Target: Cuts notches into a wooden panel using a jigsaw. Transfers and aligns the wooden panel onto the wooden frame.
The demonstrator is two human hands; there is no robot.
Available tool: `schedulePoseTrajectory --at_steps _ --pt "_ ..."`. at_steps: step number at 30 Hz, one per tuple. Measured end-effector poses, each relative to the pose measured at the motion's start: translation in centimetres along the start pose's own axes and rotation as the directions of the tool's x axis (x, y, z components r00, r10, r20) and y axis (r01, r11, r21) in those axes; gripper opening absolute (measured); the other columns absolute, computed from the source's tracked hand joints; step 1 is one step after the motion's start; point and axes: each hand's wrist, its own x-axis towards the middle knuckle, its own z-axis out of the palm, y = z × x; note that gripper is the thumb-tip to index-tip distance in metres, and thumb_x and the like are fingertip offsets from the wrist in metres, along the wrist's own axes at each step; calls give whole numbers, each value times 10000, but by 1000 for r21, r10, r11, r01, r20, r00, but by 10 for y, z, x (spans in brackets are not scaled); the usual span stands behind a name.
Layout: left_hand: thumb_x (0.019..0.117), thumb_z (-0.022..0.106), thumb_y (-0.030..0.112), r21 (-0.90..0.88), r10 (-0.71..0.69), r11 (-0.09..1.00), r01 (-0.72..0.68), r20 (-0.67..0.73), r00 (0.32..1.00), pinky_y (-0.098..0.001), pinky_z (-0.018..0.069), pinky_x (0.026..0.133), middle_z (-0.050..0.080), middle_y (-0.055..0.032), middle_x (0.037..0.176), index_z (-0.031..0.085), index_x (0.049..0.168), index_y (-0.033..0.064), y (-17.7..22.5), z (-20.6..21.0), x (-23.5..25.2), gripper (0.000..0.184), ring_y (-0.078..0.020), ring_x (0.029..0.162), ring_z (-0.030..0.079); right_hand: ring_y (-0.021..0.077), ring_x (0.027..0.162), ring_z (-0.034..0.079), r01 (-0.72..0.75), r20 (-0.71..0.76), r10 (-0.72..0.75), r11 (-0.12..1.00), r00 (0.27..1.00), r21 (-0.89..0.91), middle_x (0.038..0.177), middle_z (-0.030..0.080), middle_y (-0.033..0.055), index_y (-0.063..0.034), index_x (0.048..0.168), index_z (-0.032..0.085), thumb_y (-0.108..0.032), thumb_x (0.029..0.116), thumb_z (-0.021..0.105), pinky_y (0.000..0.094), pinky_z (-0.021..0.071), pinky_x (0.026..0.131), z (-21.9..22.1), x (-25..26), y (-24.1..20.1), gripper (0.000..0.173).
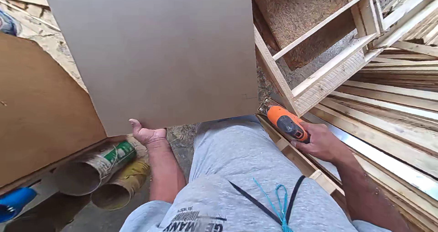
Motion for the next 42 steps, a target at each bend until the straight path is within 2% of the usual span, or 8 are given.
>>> schedulePoseTrajectory --at_steps 3,6,10,13,19,27,32,42 --pt "1118 243 451 -37 0 999 0 8 1000 -660 472 1044 606 -210 1341 417 1451 49 3 0 5 551 -356 1265 596 236 878 722 92 116 -72 980 991 -176 938 729 65 -139 1124 680 -430 839 708 523 583 736 -18 23 -9 408" --pt "1109 236 460 -105 -115 986 128 118 986 -667 426 1096 564 -211 1408 386 1477 65 -18 1 -26 560 -366 1329 546 264 855 720 172 199 -125 956 972 -238 913 719 78 -131 1099 668 -410 851 702 537 577 707 -34 48 -10 375" --pt "1114 301 366 -174 -306 925 338 187 934 -604 504 1035 642 -182 1273 471 1361 68 -69 26 -96 422 -343 1209 630 249 849 717 266 326 -183 935 927 -234 911 717 75 -128 1091 667 -393 839 711 515 579 709 -50 84 -5 368" --pt "1114 360 237 -152 -380 904 398 139 915 -574 517 1034 641 -179 1268 463 1356 67 -98 44 -133 314 -329 1197 636 263 856 722 341 392 -236 912 889 -226 922 723 87 -120 1113 669 -385 829 715 521 581 706 -49 100 2 391" --pt "1073 482 106 -132 -353 926 353 27 935 -577 540 994 653 -169 1232 471 1339 77 -120 51 -146 268 -325 1150 659 250 827 729 430 364 -343 883 866 -191 908 728 91 -99 1130 673 -404 844 720 503 591 681 -47 110 15 422" --pt "1045 553 100 -127 -344 931 344 21 939 -582 541 997 664 -158 1239 491 1335 98 -118 52 -146 297 -329 1152 664 202 862 735 446 361 -362 876 860 -184 933 744 81 -88 1132 691 -402 838 728 452 610 727 -52 119 18 431" --pt "1027 591 93 -122 -330 936 329 14 944 -566 552 989 669 -139 1231 492 1331 116 -117 51 -149 320 -316 1142 672 168 840 732 452 349 -373 874 859 -179 922 744 78 -77 1120 694 -473 875 692 409 613 718 -55 118 16 466" --pt "1005 609 47 -148 -280 949 278 9 960 -563 546 1007 662 -133 1243 471 1340 116 -115 55 -154 369 -313 1158 665 118 876 733 454 340 -376 870 862 -189 951 757 70 -64 1138 703 -465 883 703 340 616 771 -54 119 14 475"
